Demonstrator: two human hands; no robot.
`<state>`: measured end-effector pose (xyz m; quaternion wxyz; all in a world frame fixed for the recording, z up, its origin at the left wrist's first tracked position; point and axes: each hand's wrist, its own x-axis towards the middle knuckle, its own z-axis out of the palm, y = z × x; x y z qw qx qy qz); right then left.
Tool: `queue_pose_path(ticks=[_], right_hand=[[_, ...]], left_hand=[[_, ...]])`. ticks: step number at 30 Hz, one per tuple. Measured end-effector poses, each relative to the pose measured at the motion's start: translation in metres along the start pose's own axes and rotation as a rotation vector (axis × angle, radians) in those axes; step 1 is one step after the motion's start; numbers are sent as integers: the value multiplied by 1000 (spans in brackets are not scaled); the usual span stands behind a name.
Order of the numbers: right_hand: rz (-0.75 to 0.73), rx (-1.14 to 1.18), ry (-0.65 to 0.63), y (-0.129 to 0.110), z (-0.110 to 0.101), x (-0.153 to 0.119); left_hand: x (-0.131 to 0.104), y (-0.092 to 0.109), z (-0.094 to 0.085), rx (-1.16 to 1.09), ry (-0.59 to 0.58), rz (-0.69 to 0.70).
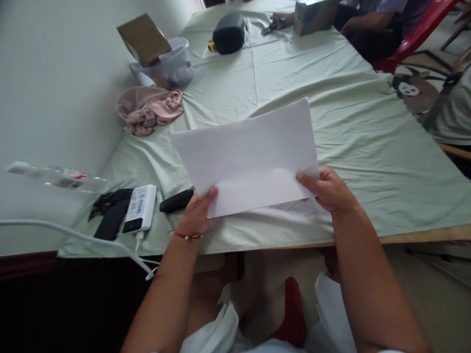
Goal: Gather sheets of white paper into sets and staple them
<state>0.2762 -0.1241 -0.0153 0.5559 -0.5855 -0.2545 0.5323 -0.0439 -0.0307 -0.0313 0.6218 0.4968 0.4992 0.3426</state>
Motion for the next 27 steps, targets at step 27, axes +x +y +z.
queue_pose_path(ticks=[27], right_hand=[[147,-102,-43,-19,8,-10]], left_hand=[[-29,30,-34,100,-432,-226]])
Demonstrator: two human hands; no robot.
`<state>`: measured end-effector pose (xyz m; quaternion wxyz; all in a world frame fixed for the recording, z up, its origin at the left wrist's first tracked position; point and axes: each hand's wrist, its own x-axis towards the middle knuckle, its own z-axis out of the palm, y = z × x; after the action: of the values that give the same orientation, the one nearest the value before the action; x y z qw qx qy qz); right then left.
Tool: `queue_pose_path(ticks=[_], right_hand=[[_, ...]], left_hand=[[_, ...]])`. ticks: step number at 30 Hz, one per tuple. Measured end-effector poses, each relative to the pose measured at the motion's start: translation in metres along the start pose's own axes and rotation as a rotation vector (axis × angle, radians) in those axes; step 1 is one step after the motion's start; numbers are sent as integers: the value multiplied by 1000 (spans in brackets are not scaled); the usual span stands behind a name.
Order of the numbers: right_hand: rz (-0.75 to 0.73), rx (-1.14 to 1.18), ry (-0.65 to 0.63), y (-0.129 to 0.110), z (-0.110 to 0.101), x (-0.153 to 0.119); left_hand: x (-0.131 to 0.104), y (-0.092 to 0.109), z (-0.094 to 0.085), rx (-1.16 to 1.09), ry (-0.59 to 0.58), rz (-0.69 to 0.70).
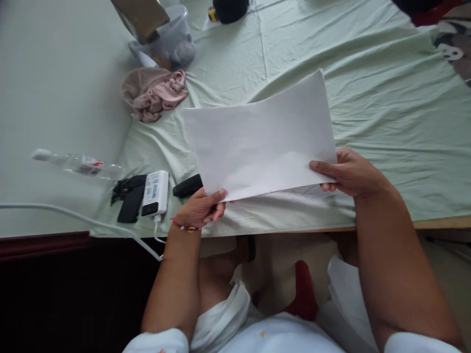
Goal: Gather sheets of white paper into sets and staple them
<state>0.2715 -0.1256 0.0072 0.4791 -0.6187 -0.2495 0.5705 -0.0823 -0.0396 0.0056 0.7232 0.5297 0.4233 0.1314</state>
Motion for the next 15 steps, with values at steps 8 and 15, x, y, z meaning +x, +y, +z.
queue_pose_path(ticks=[8,15], right_hand=[[-93,-200,-38,8,8,11],[-123,54,89,4,6,16]], left_hand=[[-3,-5,-8,9,38,-17],[-12,1,-11,-129,376,80]])
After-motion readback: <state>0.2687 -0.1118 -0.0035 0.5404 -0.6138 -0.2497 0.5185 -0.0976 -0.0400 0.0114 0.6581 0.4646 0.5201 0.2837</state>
